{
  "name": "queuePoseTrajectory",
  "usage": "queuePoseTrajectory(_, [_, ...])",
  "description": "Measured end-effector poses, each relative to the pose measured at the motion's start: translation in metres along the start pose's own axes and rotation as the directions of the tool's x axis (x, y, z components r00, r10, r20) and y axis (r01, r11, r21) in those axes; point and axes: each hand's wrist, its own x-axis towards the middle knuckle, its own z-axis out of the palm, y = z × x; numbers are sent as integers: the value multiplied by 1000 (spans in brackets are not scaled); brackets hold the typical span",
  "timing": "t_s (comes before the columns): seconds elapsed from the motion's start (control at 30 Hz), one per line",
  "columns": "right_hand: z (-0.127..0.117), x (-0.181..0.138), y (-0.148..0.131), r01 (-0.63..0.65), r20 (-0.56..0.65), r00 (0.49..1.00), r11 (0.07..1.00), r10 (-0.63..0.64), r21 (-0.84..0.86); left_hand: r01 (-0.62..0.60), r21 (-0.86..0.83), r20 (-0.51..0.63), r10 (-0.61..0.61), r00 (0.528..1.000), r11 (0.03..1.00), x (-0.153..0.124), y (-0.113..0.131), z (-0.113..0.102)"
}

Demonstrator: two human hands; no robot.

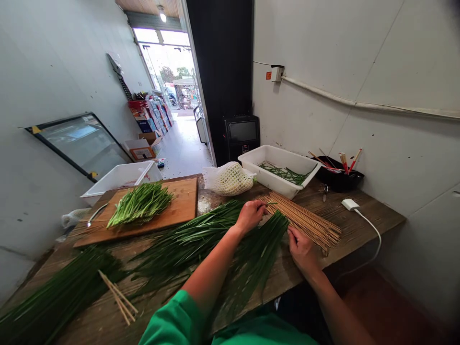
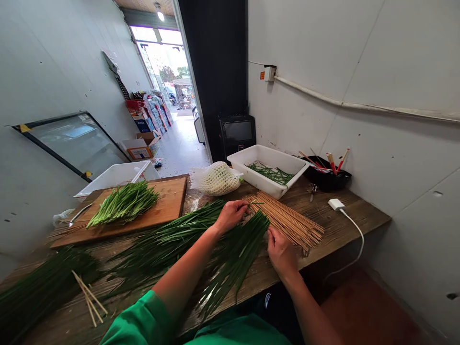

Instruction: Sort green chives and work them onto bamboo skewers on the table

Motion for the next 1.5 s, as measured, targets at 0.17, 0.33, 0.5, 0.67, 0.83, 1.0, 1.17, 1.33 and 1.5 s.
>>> queuePoseTrajectory(0.17, [1,0,2,6,-3,1000,1000,-6,2,-4,3,20,4,1000,1000,-1,4,-1])
queuePoseTrajectory(0.33, [1,1,1,13,-3,1000,1000,-13,-1,7,-23,7,-7,1000,1000,-1,2,0])
queuePoseTrajectory(0.5, [1,0,2,4,32,999,1000,-4,6,8,-40,8,-8,1000,999,0,1,0])
queuePoseTrajectory(0.67, [3,0,3,6,15,1000,1000,-6,11,2,-25,2,-2,1000,1000,-1,3,0])
queuePoseTrajectory(0.83, [1,0,2,18,14,1000,1000,-18,5,-6,-33,7,6,1000,999,-2,4,-1])
queuePoseTrajectory(1.0, [0,0,2,12,25,1000,1000,-12,6,-24,-33,5,24,1000,999,-2,3,-1])
queuePoseTrajectory(1.17, [2,-1,2,5,22,1000,1000,-5,15,-69,41,-20,70,997,997,-1,-1,1])
queuePoseTrajectory(1.33, [0,-1,0,-31,42,999,1000,31,2,-94,89,-7,95,995,992,-1,-2,0])
queuePoseTrajectory(1.5, [4,1,-1,-55,34,998,998,55,4,-154,139,73,145,987,978,-6,-1,7])
